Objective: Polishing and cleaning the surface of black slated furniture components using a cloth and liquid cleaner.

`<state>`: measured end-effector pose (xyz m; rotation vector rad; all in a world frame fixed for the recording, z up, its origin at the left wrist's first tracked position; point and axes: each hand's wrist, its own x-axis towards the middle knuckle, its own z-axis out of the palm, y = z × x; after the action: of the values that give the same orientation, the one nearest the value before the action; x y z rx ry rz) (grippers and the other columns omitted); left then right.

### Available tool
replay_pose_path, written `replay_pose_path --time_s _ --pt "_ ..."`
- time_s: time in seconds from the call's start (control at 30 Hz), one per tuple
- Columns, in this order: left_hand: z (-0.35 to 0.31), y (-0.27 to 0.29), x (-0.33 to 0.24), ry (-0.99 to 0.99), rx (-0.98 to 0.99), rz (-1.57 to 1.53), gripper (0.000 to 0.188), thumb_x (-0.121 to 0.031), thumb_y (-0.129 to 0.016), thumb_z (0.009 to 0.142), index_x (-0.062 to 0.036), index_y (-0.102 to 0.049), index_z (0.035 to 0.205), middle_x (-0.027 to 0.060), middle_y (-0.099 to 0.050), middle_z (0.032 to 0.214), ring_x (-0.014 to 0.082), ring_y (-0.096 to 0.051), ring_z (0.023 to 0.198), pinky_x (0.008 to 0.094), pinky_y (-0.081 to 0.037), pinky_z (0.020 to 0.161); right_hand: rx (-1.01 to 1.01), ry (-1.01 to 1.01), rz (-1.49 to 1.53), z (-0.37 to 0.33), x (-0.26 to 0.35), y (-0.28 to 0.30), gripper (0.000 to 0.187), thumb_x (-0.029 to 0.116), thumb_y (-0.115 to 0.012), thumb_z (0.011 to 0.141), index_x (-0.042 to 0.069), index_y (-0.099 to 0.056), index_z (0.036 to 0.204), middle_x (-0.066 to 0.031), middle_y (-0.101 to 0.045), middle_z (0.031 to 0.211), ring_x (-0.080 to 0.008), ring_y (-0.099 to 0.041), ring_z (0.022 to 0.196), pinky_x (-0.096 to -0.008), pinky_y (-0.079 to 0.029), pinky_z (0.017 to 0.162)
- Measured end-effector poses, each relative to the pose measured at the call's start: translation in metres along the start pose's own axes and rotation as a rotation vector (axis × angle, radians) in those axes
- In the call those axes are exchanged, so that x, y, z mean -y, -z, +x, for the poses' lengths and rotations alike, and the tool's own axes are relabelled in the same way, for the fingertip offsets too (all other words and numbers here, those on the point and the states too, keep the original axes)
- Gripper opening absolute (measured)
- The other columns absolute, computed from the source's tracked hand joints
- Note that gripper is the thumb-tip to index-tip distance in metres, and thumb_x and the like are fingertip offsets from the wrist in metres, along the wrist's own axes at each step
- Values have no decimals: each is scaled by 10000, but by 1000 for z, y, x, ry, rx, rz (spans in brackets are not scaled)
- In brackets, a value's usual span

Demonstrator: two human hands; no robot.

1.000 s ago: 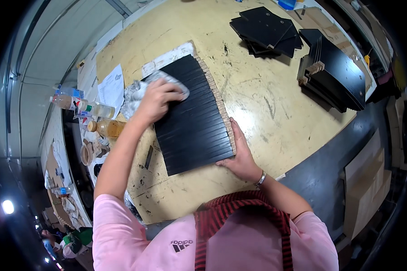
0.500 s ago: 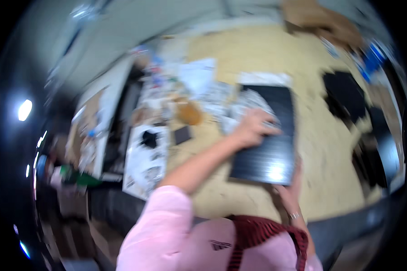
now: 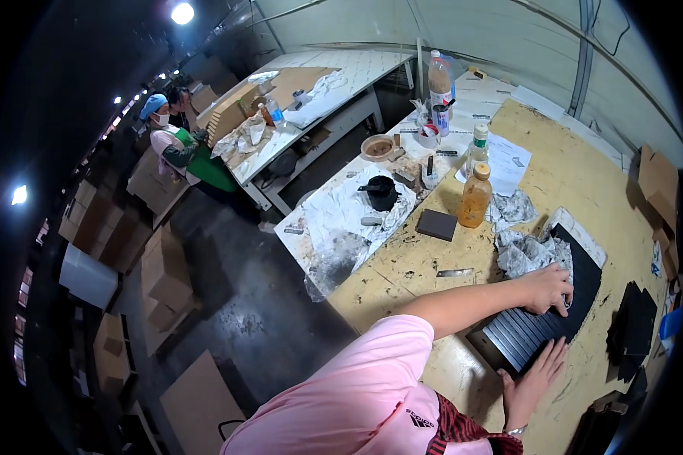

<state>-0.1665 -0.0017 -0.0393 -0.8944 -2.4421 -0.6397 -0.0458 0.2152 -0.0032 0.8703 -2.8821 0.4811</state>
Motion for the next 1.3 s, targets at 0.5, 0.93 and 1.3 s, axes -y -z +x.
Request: replay_pose_path --time_s 0.5,0.93,1.3 --pt "-10 -33 -2 -155 -158 -210 307 -136 -671 615 -113 -739 913 63 -683 1061 300 -607 974 447 -475 853 95 -34 -30 11 3 -3 1271 238 -940 515 -51 -210 1514 -253 -233 1594 -410 -206 1486 -494 -160 1227" --pt "-29 33 -40 23 73 -232 375 25 -631 804 -73 -699 1159 136 -654 1209 337 -589 1134 409 -458 997 109 -12 -92 24 2 -5 1174 497 -881 606 -76 -325 1466 -246 -295 1566 -386 -236 1484 -494 -194 1214" --pt "-26 55 -32 120 18 -184 306 30 -647 830 -49 -710 1119 119 -669 1150 317 -607 1015 384 -487 944 89 19 -100 28 -1 -6 1208 541 -872 589 -84 -329 1469 -244 -310 1561 -380 -263 1474 -488 -228 1204"
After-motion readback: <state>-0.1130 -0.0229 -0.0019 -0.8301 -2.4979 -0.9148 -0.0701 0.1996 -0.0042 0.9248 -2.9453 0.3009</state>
